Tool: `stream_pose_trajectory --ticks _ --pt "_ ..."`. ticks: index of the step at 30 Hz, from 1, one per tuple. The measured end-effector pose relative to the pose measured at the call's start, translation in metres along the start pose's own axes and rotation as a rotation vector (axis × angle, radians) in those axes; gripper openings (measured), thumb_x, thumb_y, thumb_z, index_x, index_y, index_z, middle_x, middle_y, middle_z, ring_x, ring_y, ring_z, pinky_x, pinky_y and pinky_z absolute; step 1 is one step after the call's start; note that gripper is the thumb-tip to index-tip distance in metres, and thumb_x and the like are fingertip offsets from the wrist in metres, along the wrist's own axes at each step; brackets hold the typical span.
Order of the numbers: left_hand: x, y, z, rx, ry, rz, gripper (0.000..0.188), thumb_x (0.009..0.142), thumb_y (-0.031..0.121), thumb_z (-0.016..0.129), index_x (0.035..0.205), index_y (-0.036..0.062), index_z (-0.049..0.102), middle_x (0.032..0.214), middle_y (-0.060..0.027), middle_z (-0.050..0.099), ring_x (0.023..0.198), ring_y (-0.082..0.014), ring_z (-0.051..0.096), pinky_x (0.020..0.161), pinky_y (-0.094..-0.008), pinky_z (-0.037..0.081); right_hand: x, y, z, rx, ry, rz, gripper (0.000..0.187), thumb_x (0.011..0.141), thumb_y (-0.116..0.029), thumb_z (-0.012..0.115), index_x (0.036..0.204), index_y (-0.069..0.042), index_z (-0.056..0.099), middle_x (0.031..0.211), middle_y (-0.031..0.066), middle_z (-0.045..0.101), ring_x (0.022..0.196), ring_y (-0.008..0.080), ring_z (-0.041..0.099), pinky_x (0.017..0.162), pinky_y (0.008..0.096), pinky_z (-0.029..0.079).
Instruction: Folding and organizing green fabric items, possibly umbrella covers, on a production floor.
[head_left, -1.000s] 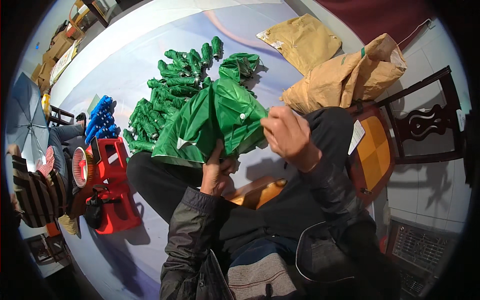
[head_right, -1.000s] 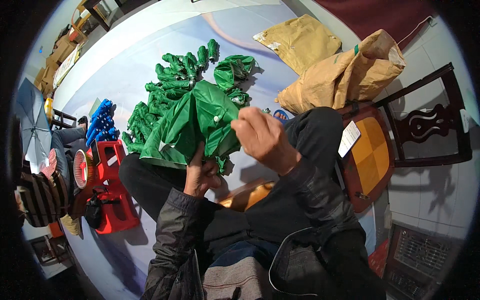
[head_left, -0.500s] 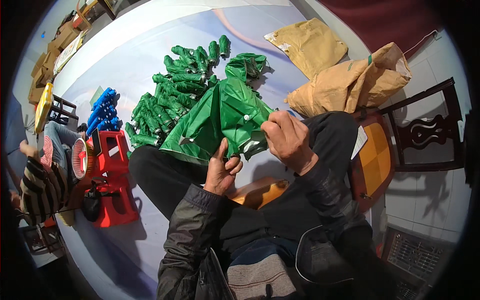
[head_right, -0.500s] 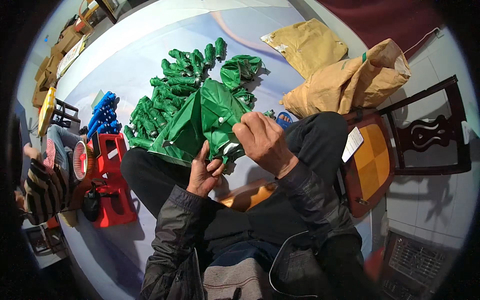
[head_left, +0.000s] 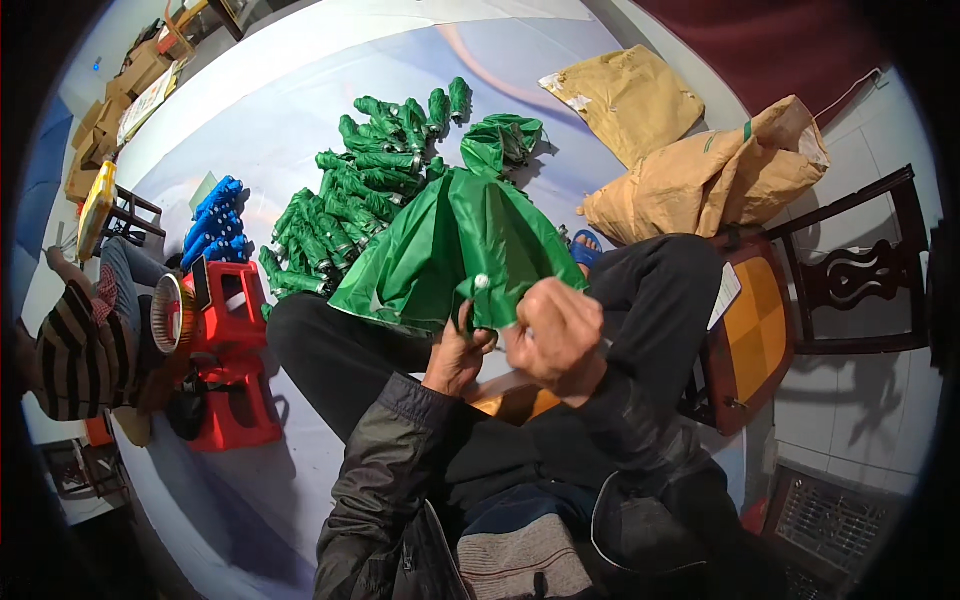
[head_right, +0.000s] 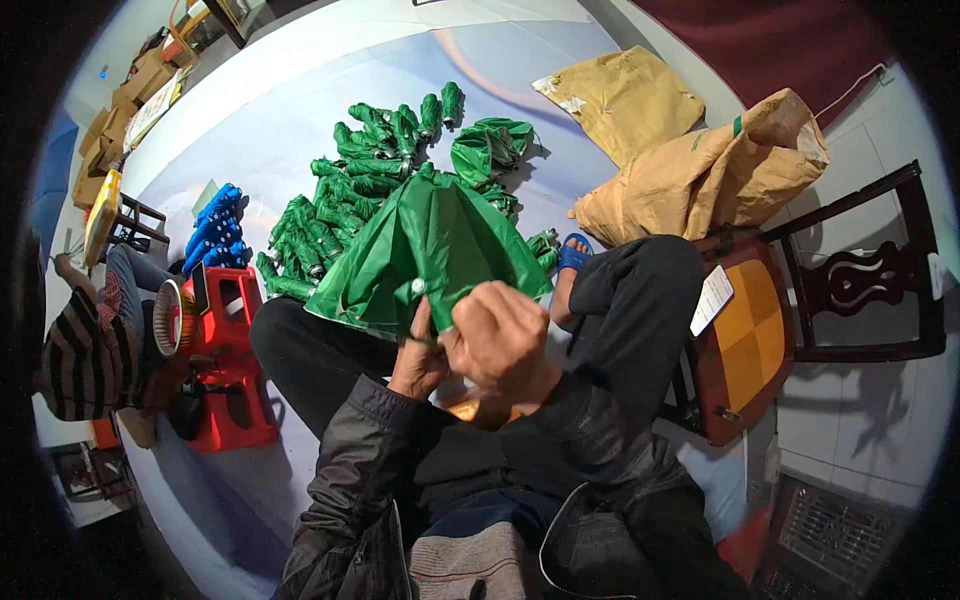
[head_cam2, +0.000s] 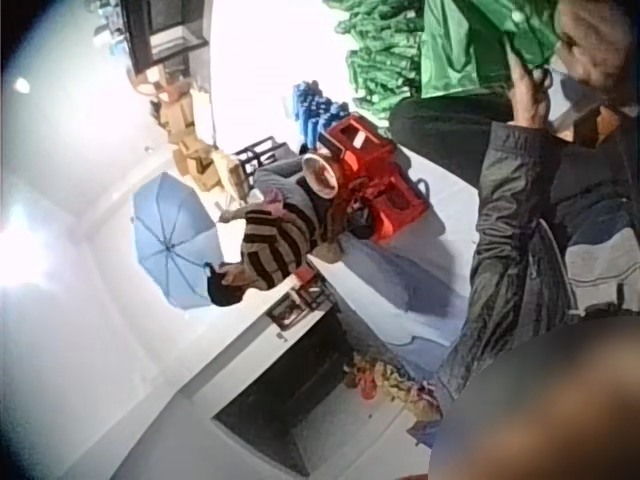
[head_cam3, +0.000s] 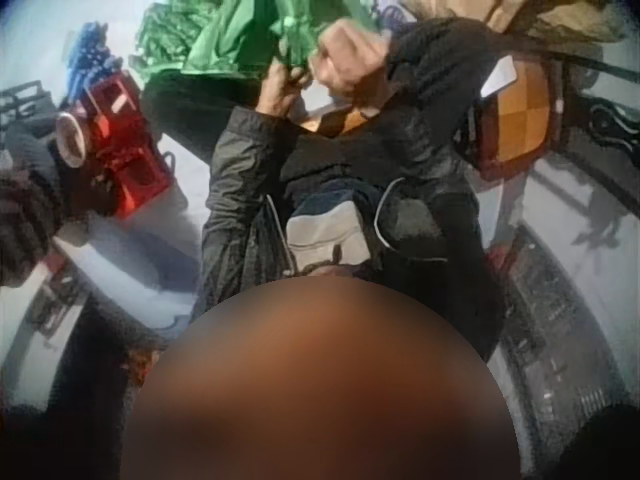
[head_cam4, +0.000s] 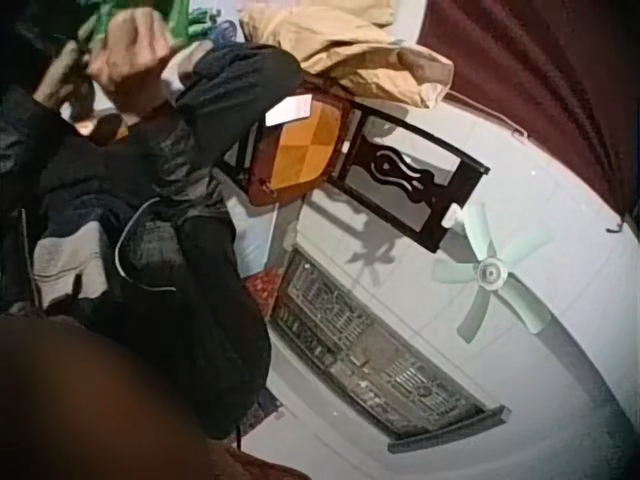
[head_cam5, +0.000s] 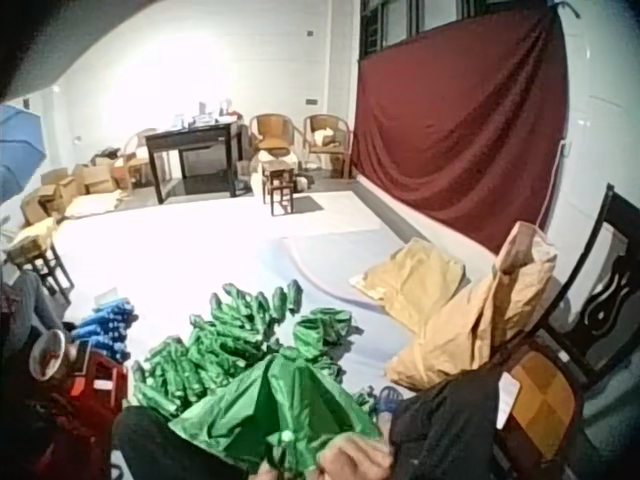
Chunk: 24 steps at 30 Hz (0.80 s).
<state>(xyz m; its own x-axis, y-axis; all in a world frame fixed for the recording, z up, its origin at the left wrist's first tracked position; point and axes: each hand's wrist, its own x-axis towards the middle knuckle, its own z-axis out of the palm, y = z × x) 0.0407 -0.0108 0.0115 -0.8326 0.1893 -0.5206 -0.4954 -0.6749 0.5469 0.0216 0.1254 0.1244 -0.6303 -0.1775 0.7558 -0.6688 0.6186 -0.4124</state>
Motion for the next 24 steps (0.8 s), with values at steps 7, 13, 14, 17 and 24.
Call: stream_pose_trajectory --ticks 7,13,14,17,24 --pt "-0.001 0.005 -0.006 -0.222 -0.033 -0.086 0.014 0.101 0.019 0.050 0.111 0.0126 0.056 0.081 0.0043 0.051 0.059 -0.0070 0.035 0.053 -0.0222 0.027 -0.013 -0.034 0.002 0.032 0.065 0.209 0.013 0.085 -0.005 0.070 0.084 -0.001 0.059 0.077 0.0120 0.063 0.064 0.0286 0.064 0.055 0.0349 0.050" --pt "0.005 0.005 -0.011 -0.265 0.137 -0.163 0.038 0.102 0.019 0.045 0.140 0.0219 0.046 0.087 0.0078 0.052 0.060 -0.0049 0.033 0.055 -0.0196 0.027 -0.041 -0.033 0.022 0.242 -0.120 0.291 0.025 0.091 -0.006 0.063 0.112 0.006 0.062 0.089 0.0176 0.068 0.079 0.0314 0.068 0.067 0.0349 0.054" --pt "0.008 0.002 -0.015 -0.229 0.086 -0.122 0.039 0.102 0.020 0.045 0.142 0.0230 0.045 0.086 0.0075 0.052 0.060 -0.0051 0.032 0.055 -0.0199 0.027 -0.046 -0.028 0.026 0.310 -0.157 0.398 0.024 0.090 -0.006 0.063 0.112 0.004 0.063 0.089 0.0176 0.068 0.077 0.0310 0.068 0.066 0.0345 0.054" --pt "0.002 0.002 -0.007 -0.141 0.048 -0.100 0.039 0.104 0.023 0.042 0.143 0.0254 0.043 0.082 0.0054 0.049 0.059 -0.0063 0.031 0.056 -0.0221 0.027 -0.041 -0.017 0.031 0.590 -0.213 0.854 0.022 0.089 -0.007 0.061 0.110 -0.002 0.064 0.093 0.0148 0.067 0.081 0.0284 0.066 0.073 0.0354 0.052" --pt "0.023 -0.035 -0.053 -0.045 -0.192 -0.014 0.029 0.104 0.037 0.045 0.119 0.0135 0.054 0.079 0.0038 0.047 0.063 -0.0109 0.041 0.062 -0.0296 0.040 -0.059 0.035 0.071 0.287 -0.231 0.403 0.025 0.089 -0.014 0.062 0.112 -0.006 0.063 0.110 0.0107 0.062 0.105 0.0288 0.058 0.094 0.0446 0.042"
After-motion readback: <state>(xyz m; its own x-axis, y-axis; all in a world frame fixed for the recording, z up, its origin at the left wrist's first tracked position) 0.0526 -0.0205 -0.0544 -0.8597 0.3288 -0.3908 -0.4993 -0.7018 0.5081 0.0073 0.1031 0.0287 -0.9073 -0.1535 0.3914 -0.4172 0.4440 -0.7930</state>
